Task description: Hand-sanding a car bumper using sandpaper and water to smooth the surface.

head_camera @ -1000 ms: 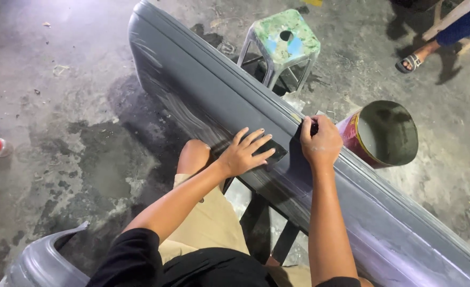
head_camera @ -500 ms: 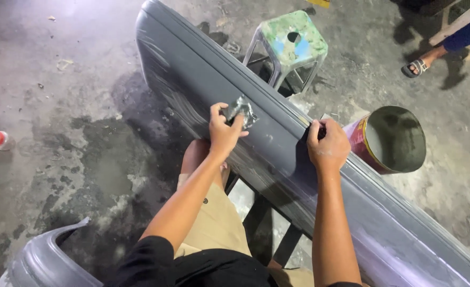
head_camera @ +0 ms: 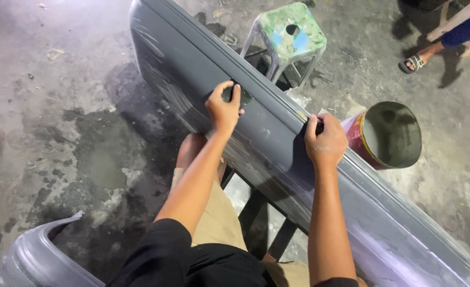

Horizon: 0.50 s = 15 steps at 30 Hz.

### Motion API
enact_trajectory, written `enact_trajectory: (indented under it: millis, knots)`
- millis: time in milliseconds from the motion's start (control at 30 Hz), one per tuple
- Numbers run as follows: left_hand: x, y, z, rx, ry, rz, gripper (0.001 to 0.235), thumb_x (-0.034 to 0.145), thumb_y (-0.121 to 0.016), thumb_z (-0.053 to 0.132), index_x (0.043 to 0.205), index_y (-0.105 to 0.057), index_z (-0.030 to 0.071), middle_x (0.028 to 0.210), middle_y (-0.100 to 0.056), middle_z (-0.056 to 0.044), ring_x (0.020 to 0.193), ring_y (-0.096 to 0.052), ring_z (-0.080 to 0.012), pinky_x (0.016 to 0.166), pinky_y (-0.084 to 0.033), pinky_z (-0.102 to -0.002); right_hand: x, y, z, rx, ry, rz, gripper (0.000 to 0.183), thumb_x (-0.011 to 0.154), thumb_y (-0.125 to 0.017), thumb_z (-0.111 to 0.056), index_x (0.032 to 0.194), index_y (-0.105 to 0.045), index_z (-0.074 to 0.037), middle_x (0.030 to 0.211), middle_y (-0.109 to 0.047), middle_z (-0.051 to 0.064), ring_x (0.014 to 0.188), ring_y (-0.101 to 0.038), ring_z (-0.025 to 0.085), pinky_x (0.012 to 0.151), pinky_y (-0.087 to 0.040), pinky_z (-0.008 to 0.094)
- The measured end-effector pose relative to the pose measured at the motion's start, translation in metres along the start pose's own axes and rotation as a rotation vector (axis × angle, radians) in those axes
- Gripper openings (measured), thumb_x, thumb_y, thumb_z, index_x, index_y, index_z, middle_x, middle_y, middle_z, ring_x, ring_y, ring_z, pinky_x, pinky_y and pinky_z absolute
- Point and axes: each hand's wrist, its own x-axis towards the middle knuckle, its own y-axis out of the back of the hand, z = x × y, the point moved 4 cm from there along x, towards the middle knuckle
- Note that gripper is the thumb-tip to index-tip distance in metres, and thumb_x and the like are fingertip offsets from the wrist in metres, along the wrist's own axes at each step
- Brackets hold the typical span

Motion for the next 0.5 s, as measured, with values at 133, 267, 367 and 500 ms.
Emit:
enact_trajectory:
  millis: [133, 267, 367, 500]
  knots:
    - [0.002, -0.002, -0.001, -0.003, -0.114, 0.042, 0.020, 0.085, -0.074, 0.007, 0.103, -0.075, -0.001, 0.071, -0.070, -0.032, 0.044, -0.069, -0.0309, 0.030, -0.058, -0.027, 0.003, 0.001, -0.004, 0.012, -0.007, -0.015, 0.019, 0.101, -0.068, -0.032, 0.089, -0.068, -0.018, 0.075, -0.065, 0.007, 0.077, -0.070, 0.031, 0.070, -0.056, 0.041]
    - [-0.009, -0.014, -0.014, 0.052, -0.201, 0.034, 0.017, 0.086, -0.072, 0.004, 0.100, -0.076, -0.004, 0.073, -0.069, -0.034, 0.044, -0.067, -0.0342, 0.027, -0.056, -0.029, 0.001, 0.000, -0.003, 0.004, -0.011, -0.019, 0.019, 0.102, -0.069, -0.032, 0.088, -0.067, -0.019, 0.076, -0.065, 0.005, 0.078, -0.070, 0.030, 0.070, -0.056, 0.039]
    - [-0.015, -0.026, -0.025, 0.144, -0.273, -0.054, 0.018, 0.093, -0.063, 0.002, 0.106, -0.075, -0.004, 0.080, -0.072, -0.029, 0.043, -0.065, -0.0366, 0.025, -0.056, -0.034, 0.002, -0.003, -0.001, 0.014, -0.008, -0.016, 0.019, 0.102, -0.069, -0.031, 0.089, -0.068, -0.017, 0.077, -0.066, 0.007, 0.079, -0.071, 0.032, 0.070, -0.056, 0.041]
    - [-0.023, -0.037, -0.032, 0.331, -0.268, -0.325, 0.033, 0.099, -0.051, 0.006, 0.120, -0.062, -0.016, 0.076, -0.072, -0.027, 0.045, -0.068, -0.0223, 0.035, -0.061, -0.019, -0.001, -0.004, 0.002, 0.001, -0.004, -0.007, 0.020, 0.103, -0.068, -0.032, 0.088, -0.068, -0.019, 0.075, -0.066, 0.004, 0.076, -0.070, 0.028, 0.069, -0.056, 0.037]
